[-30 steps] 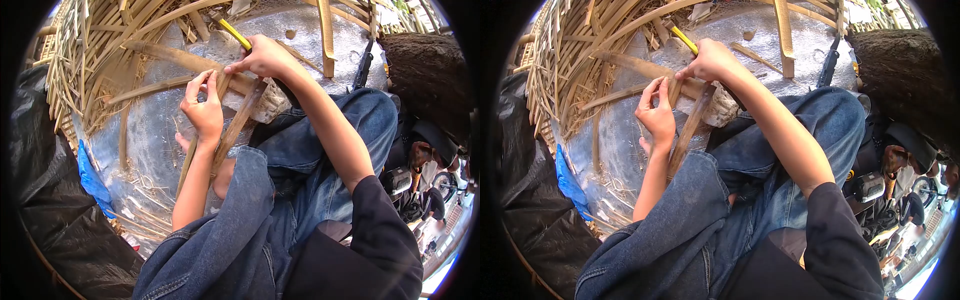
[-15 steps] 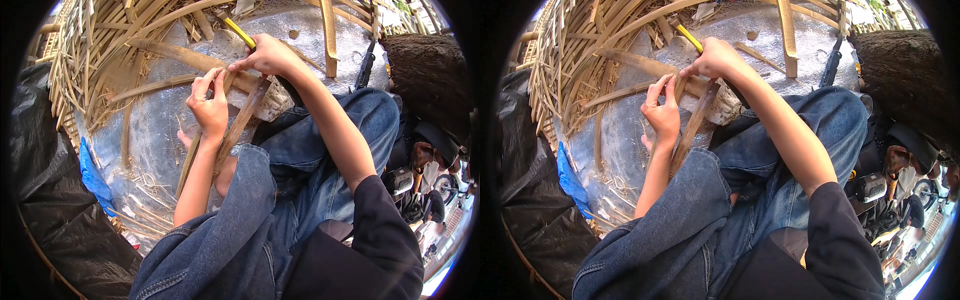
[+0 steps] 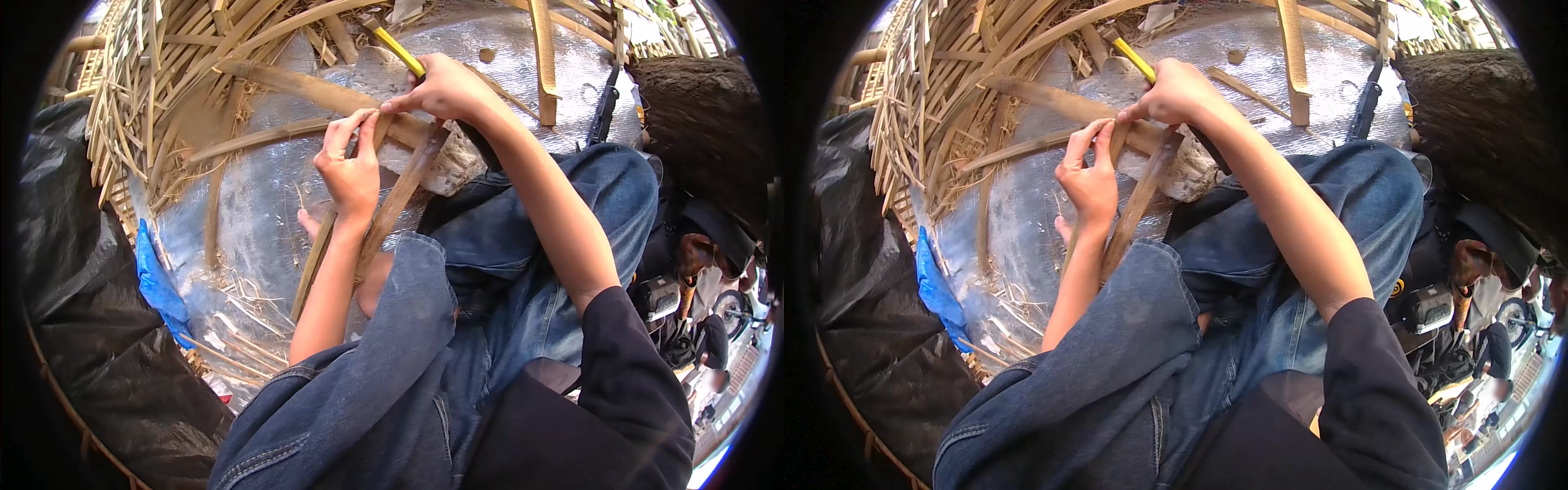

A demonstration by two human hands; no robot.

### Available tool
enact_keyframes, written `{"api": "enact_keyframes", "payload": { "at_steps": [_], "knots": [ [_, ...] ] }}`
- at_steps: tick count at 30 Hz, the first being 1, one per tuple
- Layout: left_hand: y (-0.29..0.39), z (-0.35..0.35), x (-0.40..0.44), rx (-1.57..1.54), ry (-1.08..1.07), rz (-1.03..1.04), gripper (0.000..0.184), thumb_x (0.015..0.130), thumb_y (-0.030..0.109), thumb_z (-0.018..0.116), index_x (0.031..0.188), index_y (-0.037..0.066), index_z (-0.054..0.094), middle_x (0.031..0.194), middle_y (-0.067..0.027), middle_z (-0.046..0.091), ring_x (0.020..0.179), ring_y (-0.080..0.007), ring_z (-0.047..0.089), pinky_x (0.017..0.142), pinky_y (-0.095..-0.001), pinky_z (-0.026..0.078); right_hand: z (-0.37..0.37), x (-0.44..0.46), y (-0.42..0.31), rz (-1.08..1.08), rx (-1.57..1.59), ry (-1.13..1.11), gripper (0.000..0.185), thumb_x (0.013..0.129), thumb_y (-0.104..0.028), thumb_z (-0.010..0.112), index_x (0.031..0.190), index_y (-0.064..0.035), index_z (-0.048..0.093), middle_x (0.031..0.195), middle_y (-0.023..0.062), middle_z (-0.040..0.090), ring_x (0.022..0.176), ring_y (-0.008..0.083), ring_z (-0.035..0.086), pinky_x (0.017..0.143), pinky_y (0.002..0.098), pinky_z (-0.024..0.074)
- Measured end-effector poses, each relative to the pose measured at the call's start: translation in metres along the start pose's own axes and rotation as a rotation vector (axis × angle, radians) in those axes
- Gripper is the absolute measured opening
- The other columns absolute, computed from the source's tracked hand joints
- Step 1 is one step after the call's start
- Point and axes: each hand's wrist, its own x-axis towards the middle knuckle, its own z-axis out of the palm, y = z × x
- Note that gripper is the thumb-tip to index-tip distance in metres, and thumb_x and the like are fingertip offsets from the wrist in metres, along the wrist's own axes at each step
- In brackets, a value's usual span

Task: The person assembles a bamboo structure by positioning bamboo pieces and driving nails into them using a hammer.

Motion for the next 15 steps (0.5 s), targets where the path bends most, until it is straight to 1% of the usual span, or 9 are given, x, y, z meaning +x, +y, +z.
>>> {"api": "enact_keyframes", "payload": {
  "at_steps": [1, 2, 4, 15],
  "knots": [
    [-0.0006, 0.0001, -0.0002, 0.019, 0.006, 0.013, 0.011, 0.089, 0.003, 0.071, 0.099, 0.000, 0.073, 0.089, -0.0109, 0.071, 0.081, -0.0202, 0.069, 0.075, -0.0318, 0.052, 0.0012, 0.0004, -0.0005, -0.004, 0.003, -0.003, 0.061, 0.057, -0.049, 0.095, 0.080, -0.0017, 0.065, 0.071, 0.0111, 0.068, 0.068, 0.0240, 0.069, 0.068, 0.0380, 0.0556],
    [-0.0010, 0.0003, -0.0004, 0.021, 0.007, 0.013, 0.011, 0.089, 0.003, 0.071, 0.099, 0.000, 0.073, 0.089, -0.0109, 0.071, 0.081, -0.0202, 0.069, 0.075, -0.0318, 0.052, 0.0019, 0.0000, -0.0001, -0.025, 0.004, 0.005, 0.059, 0.058, -0.048, 0.095, 0.077, -0.0033, 0.061, 0.068, 0.0077, 0.063, 0.065, 0.0201, 0.062, 0.063, 0.0356, 0.0511],
    [-0.0007, 0.0021, -0.0007, 0.018, 0.026, -0.054, 0.011, 0.089, 0.004, 0.071, 0.099, 0.000, 0.073, 0.089, -0.0107, 0.071, 0.080, -0.0194, 0.069, 0.075, -0.0315, 0.052, 0.0016, -0.0015, 0.0011, -0.063, 0.001, 0.024, 0.057, 0.062, -0.044, 0.094, 0.072, -0.0066, 0.053, 0.063, 0.0008, 0.052, 0.059, 0.0124, 0.049, 0.054, 0.0310, 0.0420],
    [-0.0024, 0.0014, 0.0006, -0.021, 0.011, -0.074, 0.012, 0.088, 0.006, 0.073, 0.099, 0.001, 0.074, 0.087, -0.0097, 0.072, 0.077, -0.0170, 0.067, 0.073, -0.0310, 0.051, 0.0009, -0.0018, 0.0009, -0.040, -0.002, 0.024, 0.058, 0.061, -0.046, 0.094, 0.072, -0.0065, 0.052, 0.063, 0.0011, 0.053, 0.059, 0.0125, 0.049, 0.053, 0.0312, 0.0419]
  ]
}}
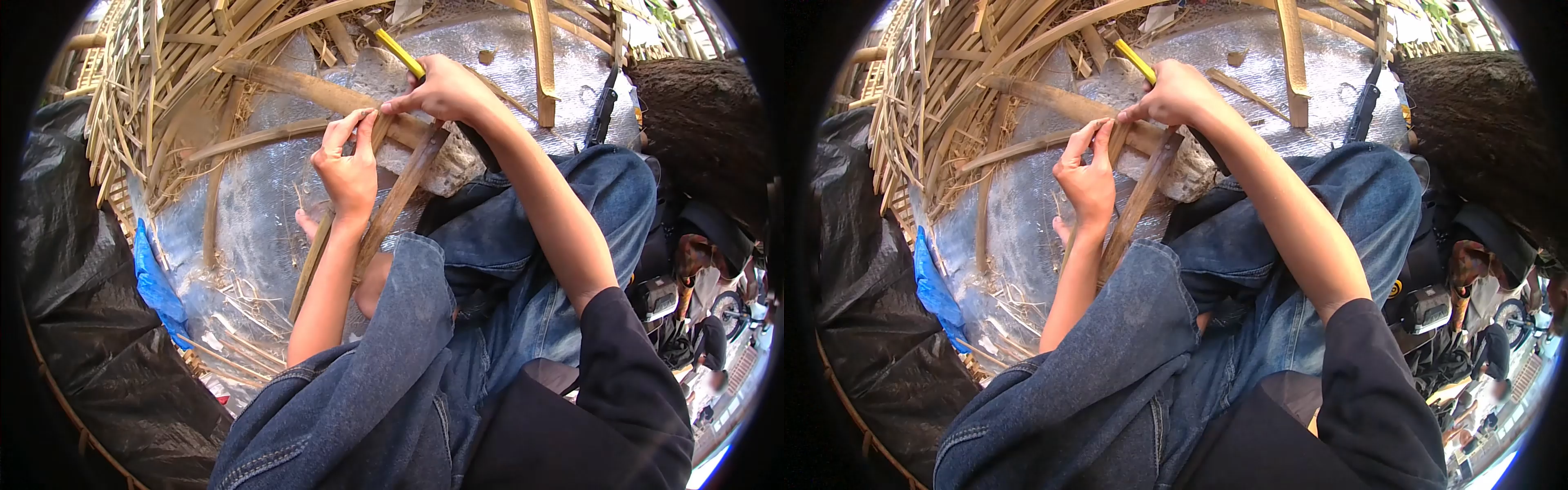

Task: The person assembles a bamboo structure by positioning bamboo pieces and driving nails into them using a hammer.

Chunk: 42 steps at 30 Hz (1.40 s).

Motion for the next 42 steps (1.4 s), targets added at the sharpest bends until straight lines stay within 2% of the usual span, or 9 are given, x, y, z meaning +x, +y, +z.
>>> {"api": "enact_keyframes", "payload": {
  "at_steps": [7, 8, 9, 12, 13, 15, 29, 31, 42],
  "knots": [
    [-0.001, -0.002, 0.003, 0.030, -0.022, 0.040, 0.013, 0.087, 0.003, 0.074, 0.100, 0.001, 0.075, 0.085, -0.0113, 0.072, 0.076, -0.0182, 0.068, 0.071, -0.0308, 0.052, 0.000, -0.015, -0.011, -0.063, -0.011, 0.115, 0.057, 0.072, -0.051, 0.086, 0.074, -0.0030, 0.056, 0.064, 0.0040, 0.058, 0.060, 0.0132, 0.053, 0.057, 0.0319, 0.0452],
    [-0.001, -0.001, 0.003, 0.024, -0.013, 0.039, 0.013, 0.087, 0.003, 0.074, 0.100, 0.001, 0.075, 0.085, -0.0113, 0.072, 0.076, -0.0182, 0.068, 0.071, -0.0308, 0.052, -0.004, -0.019, -0.015, -0.065, 0.006, 0.068, 0.051, 0.087, -0.048, 0.074, 0.078, -0.0001, 0.060, 0.065, 0.0068, 0.062, 0.060, 0.0143, 0.055, 0.058, 0.0328, 0.0454],
    [-0.001, -0.001, 0.003, 0.031, -0.003, 0.054, 0.013, 0.086, 0.003, 0.074, 0.099, 0.001, 0.075, 0.085, -0.0117, 0.072, 0.075, -0.0191, 0.069, 0.071, -0.0310, 0.052, -0.008, -0.022, -0.018, -0.069, -0.004, 0.064, 0.051, 0.087, -0.048, 0.074, 0.078, -0.0001, 0.060, 0.065, 0.0068, 0.062, 0.060, 0.0143, 0.055, 0.058, 0.0328, 0.0454],
    [-0.001, -0.001, 0.002, 0.038, 0.010, 0.076, 0.013, 0.086, 0.003, 0.074, 0.098, 0.001, 0.075, 0.085, -0.0125, 0.072, 0.075, -0.0212, 0.069, 0.070, -0.0315, 0.052, -0.021, -0.042, -0.030, -0.155, -0.176, 0.140, 0.038, 0.103, -0.036, 0.054, 0.092, -0.0001, 0.064, 0.062, 0.0100, 0.058, 0.058, 0.0197, 0.054, 0.058, 0.0386, 0.0443],
    [-0.001, -0.001, 0.003, 0.040, 0.003, 0.086, 0.013, 0.085, 0.003, 0.074, 0.098, 0.001, 0.075, 0.085, -0.0128, 0.072, 0.075, -0.0223, 0.069, 0.070, -0.0318, 0.053, -0.025, -0.056, -0.036, -0.163, -0.185, 0.140, 0.038, 0.103, -0.036, 0.054, 0.092, -0.0001, 0.064, 0.062, 0.0100, 0.058, 0.058, 0.0197, 0.054, 0.058, 0.0386, 0.0443],
    [-0.002, -0.002, 0.004, 0.019, 0.005, 0.068, 0.013, 0.085, 0.003, 0.074, 0.098, 0.001, 0.075, 0.085, -0.0131, 0.072, 0.075, -0.0231, 0.069, 0.070, -0.0323, 0.052, -0.031, -0.084, -0.044, -0.269, -0.007, 0.093, 0.037, 0.102, -0.031, 0.054, 0.092, 0.0032, 0.061, 0.068, 0.0249, 0.059, 0.067, 0.0440, 0.060, 0.064, 0.0495, 0.0463],
    [-0.001, -0.004, 0.003, -0.014, 0.007, 0.083, 0.015, 0.084, 0.003, 0.074, 0.099, 0.002, 0.076, 0.085, -0.0140, 0.072, 0.075, -0.0247, 0.068, 0.069, -0.0334, 0.052, -0.011, -0.146, -0.032, -0.257, -0.387, 0.218, 0.027, 0.104, -0.026, 0.050, 0.097, -0.0004, 0.051, 0.063, 0.0250, 0.057, 0.062, 0.0464, 0.059, 0.056, 0.0534, 0.0440],
    [-0.004, -0.004, 0.004, -0.015, 0.026, 0.134, 0.016, 0.085, 0.001, 0.074, 0.101, 0.002, 0.076, 0.085, -0.0107, 0.072, 0.074, -0.0165, 0.068, 0.068, -0.0289, 0.051, -0.012, -0.147, -0.031, -0.272, -0.419, 0.212, 0.027, 0.104, -0.026, 0.050, 0.097, -0.0004, 0.051, 0.064, 0.0246, 0.057, 0.063, 0.0461, 0.059, 0.056, 0.0532, 0.0446],
    [-0.003, -0.005, 0.003, -0.029, 0.001, 0.112, 0.016, 0.086, 0.002, 0.074, 0.101, 0.001, 0.076, 0.086, -0.0108, 0.073, 0.076, -0.0161, 0.069, 0.069, -0.0283, 0.051, -0.010, -0.142, -0.043, -0.252, -0.425, 0.190, 0.029, 0.105, -0.028, 0.049, 0.095, -0.0005, 0.051, 0.064, 0.0237, 0.058, 0.063, 0.0452, 0.060, 0.057, 0.0528, 0.0454]
  ]
}}
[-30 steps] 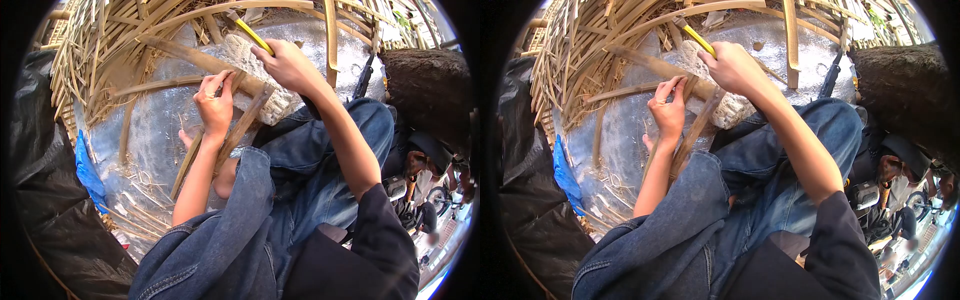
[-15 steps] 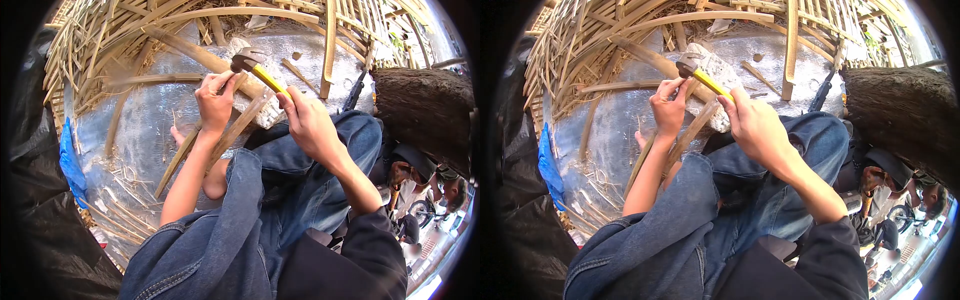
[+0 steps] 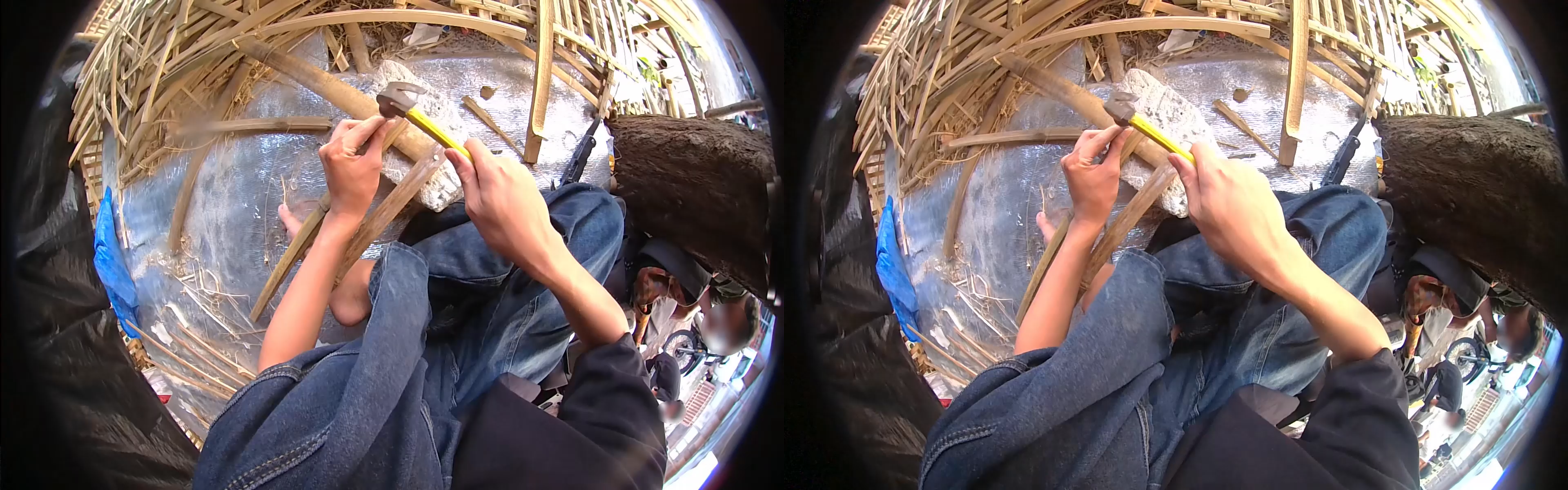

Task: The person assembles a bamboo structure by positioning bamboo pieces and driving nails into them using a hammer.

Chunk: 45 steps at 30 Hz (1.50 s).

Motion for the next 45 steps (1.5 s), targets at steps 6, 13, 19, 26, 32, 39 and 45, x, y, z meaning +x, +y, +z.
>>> {"api": "enact_keyframes", "payload": {
  "at_steps": [6, 13, 19, 26, 32, 39, 45],
  "knots": [
    [-0.003, 0.000, -0.001, 0.006, 0.003, 0.001, 0.017, 0.085, 0.001, 0.075, 0.101, 0.002, 0.076, 0.086, -0.0114, 0.073, 0.077, -0.0177, 0.071, 0.070, -0.0291, 0.053, 0.002, 0.000, -0.003, -0.094, -0.034, 0.075, 0.032, 0.105, -0.029, 0.048, 0.093, 0.0001, 0.050, 0.062, 0.0243, 0.057, 0.061, 0.0454, 0.060, 0.056, 0.0530, 0.0454],
    [0.003, -0.001, 0.001, 0.019, 0.008, 0.027, 0.016, 0.084, 0.001, 0.075, 0.101, 0.002, 0.076, 0.087, -0.0122, 0.073, 0.077, -0.0204, 0.071, 0.069, -0.0297, 0.053, -0.003, 0.003, -0.007, -0.024, -0.045, -0.005, 0.031, 0.104, -0.029, 0.049, 0.093, -0.0002, 0.050, 0.062, 0.0237, 0.057, 0.059, 0.0444, 0.060, 0.055, 0.0524, 0.0460],
    [-0.002, 0.001, 0.001, 0.011, 0.024, 0.041, 0.016, 0.084, 0.001, 0.075, 0.100, 0.002, 0.076, 0.086, -0.0120, 0.073, 0.077, -0.0202, 0.071, 0.069, -0.0298, 0.053, -0.002, 0.001, -0.007, -0.050, -0.071, 0.006, 0.032, 0.104, -0.029, 0.049, 0.092, -0.0001, 0.050, 0.062, 0.0238, 0.057, 0.059, 0.0440, 0.060, 0.054, 0.0518, 0.0460],
    [-0.001, 0.000, -0.001, 0.001, -0.001, -0.009, 0.013, 0.085, 0.001, 0.074, 0.098, 0.002, 0.075, 0.085, -0.0117, 0.072, 0.076, -0.0202, 0.071, 0.069, -0.0301, 0.053, -0.003, 0.000, -0.008, -0.069, -0.100, 0.030, 0.032, 0.105, -0.029, 0.048, 0.093, -0.0001, 0.051, 0.062, 0.0238, 0.059, 0.060, 0.0445, 0.061, 0.055, 0.0524, 0.0467],
    [0.000, -0.001, 0.000, 0.016, -0.016, -0.026, 0.012, 0.085, 0.001, 0.074, 0.097, 0.000, 0.074, 0.085, -0.0115, 0.072, 0.076, -0.0208, 0.071, 0.068, -0.0305, 0.052, 0.001, 0.001, -0.006, -0.055, -0.109, 0.007, 0.031, 0.104, -0.029, 0.049, 0.093, 0.0001, 0.050, 0.060, 0.0228, 0.059, 0.058, 0.0445, 0.060, 0.053, 0.0527, 0.0466],
    [0.000, 0.002, 0.001, 0.000, 0.005, -0.019, 0.015, 0.085, 0.001, 0.074, 0.099, 0.001, 0.075, 0.085, -0.0113, 0.072, 0.075, -0.0202, 0.070, 0.069, -0.0304, 0.052, 0.001, -0.003, -0.007, -0.028, -0.132, 0.000, 0.032, 0.104, -0.028, 0.050, 0.092, 0.0005, 0.050, 0.061, 0.0231, 0.059, 0.058, 0.0435, 0.061, 0.053, 0.0521, 0.0466],
    [-0.002, 0.002, 0.000, 0.012, 0.009, 0.005, 0.018, 0.084, 0.001, 0.075, 0.102, 0.003, 0.076, 0.085, -0.0111, 0.072, 0.075, -0.0188, 0.070, 0.069, -0.0299, 0.053, -0.005, 0.000, -0.007, 0.007, -0.113, -0.056, 0.031, 0.104, -0.028, 0.051, 0.092, 0.0007, 0.050, 0.061, 0.0229, 0.058, 0.058, 0.0433, 0.061, 0.053, 0.0515, 0.0463]
  ]
}}
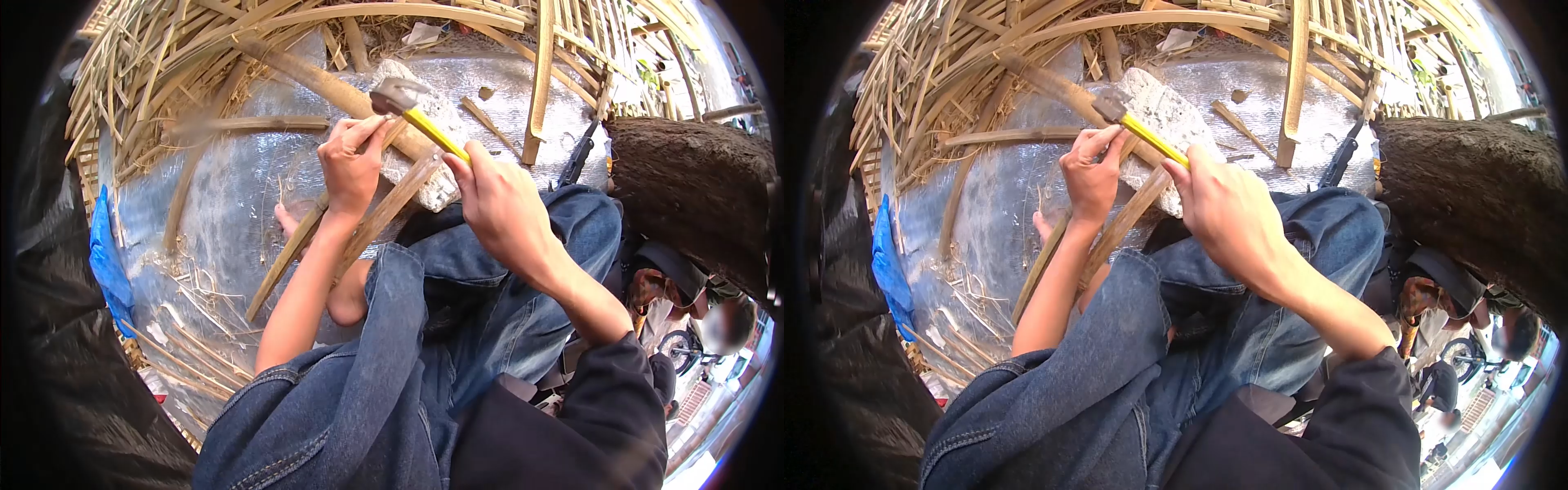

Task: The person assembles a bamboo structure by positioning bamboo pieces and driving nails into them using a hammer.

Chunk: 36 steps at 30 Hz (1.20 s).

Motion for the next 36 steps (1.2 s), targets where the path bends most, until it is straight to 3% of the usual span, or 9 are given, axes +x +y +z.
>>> {"api": "enact_keyframes", "payload": {
  "at_steps": [2, 5, 9, 11, 24, 30, 36],
  "knots": [
    [0.000, -0.002, -0.002, 0.019, 0.011, 0.024, 0.017, 0.084, 0.001, 0.075, 0.101, 0.003, 0.076, 0.085, -0.0110, 0.072, 0.074, -0.0185, 0.070, 0.069, -0.0297, 0.053, 0.003, -0.002, -0.001, -0.071, 0.042, 0.117, 0.032, 0.104, -0.029, 0.051, 0.092, 0.0011, 0.050, 0.061, 0.0230, 0.058, 0.058, 0.0435, 0.061, 0.053, 0.0516, 0.0461],
    [0.000, 0.000, -0.001, -0.003, -0.009, -0.045, 0.015, 0.084, 0.001, 0.075, 0.099, 0.002, 0.076, 0.085, -0.0114, 0.072, 0.074, -0.0195, 0.070, 0.068, -0.0299, 0.053, 0.003, 0.003, 0.005, -0.014, 0.015, 0.014, 0.033, 0.104, -0.029, 0.050, 0.091, 0.0014, 0.050, 0.062, 0.0233, 0.058, 0.059, 0.0438, 0.061, 0.054, 0.0518, 0.0460],
    [0.002, -0.001, -0.001, 0.017, 0.006, -0.030, 0.015, 0.082, 0.002, 0.076, 0.097, 0.002, 0.076, 0.088, -0.0128, 0.074, 0.076, -0.0228, 0.069, 0.069, -0.0335, 0.054, 0.001, -0.002, -0.002, -0.078, 0.057, 0.102, 0.033, 0.104, -0.029, 0.050, 0.091, 0.0015, 0.050, 0.062, 0.0234, 0.058, 0.059, 0.0437, 0.061, 0.054, 0.0519, 0.0462],
    [0.003, -0.001, 0.000, -0.005, 0.005, -0.020, 0.016, 0.082, 0.002, 0.076, 0.097, 0.002, 0.076, 0.088, -0.0128, 0.074, 0.076, -0.0231, 0.068, 0.069, -0.0335, 0.054, 0.005, -0.001, 0.002, -0.006, -0.059, -0.005, 0.032, 0.104, -0.029, 0.051, 0.092, 0.0013, 0.050, 0.061, 0.0230, 0.058, 0.059, 0.0435, 0.061, 0.055, 0.0517, 0.0468],
    [0.003, -0.001, -0.001, 0.016, 0.011, -0.013, 0.016, 0.080, 0.001, 0.076, 0.096, 0.001, 0.076, 0.090, -0.0107, 0.075, 0.078, -0.0238, 0.067, 0.071, -0.0336, 0.054, -0.007, -0.002, -0.010, -0.008, 0.091, 0.073, 0.023, 0.102, -0.022, 0.055, 0.096, -0.0002, 0.054, 0.063, 0.0232, 0.056, 0.061, 0.0438, 0.057, 0.056, 0.0510, 0.0418],
    [0.002, -0.002, 0.000, 0.029, -0.007, -0.021, 0.016, 0.080, 0.001, 0.076, 0.095, 0.001, 0.077, 0.091, -0.0109, 0.075, 0.079, -0.0236, 0.067, 0.072, -0.0333, 0.054, -0.005, 0.001, -0.005, -0.015, 0.181, 0.062, 0.025, 0.102, -0.024, 0.056, 0.094, -0.0006, 0.055, 0.063, 0.0227, 0.055, 0.062, 0.0439, 0.057, 0.056, 0.0506, 0.0418],
    [0.000, 0.001, 0.001, 0.002, -0.004, -0.021, 0.018, 0.080, 0.001, 0.077, 0.098, 0.002, 0.077, 0.088, -0.0111, 0.074, 0.075, -0.0200, 0.067, 0.069, -0.0314, 0.054, 0.002, 0.006, 0.005, -0.041, 0.034, 0.081, 0.033, 0.102, -0.030, 0.054, 0.089, 0.0000, 0.052, 0.058, 0.0226, 0.057, 0.057, 0.0441, 0.060, 0.053, 0.0512, 0.0459]
  ]
}}
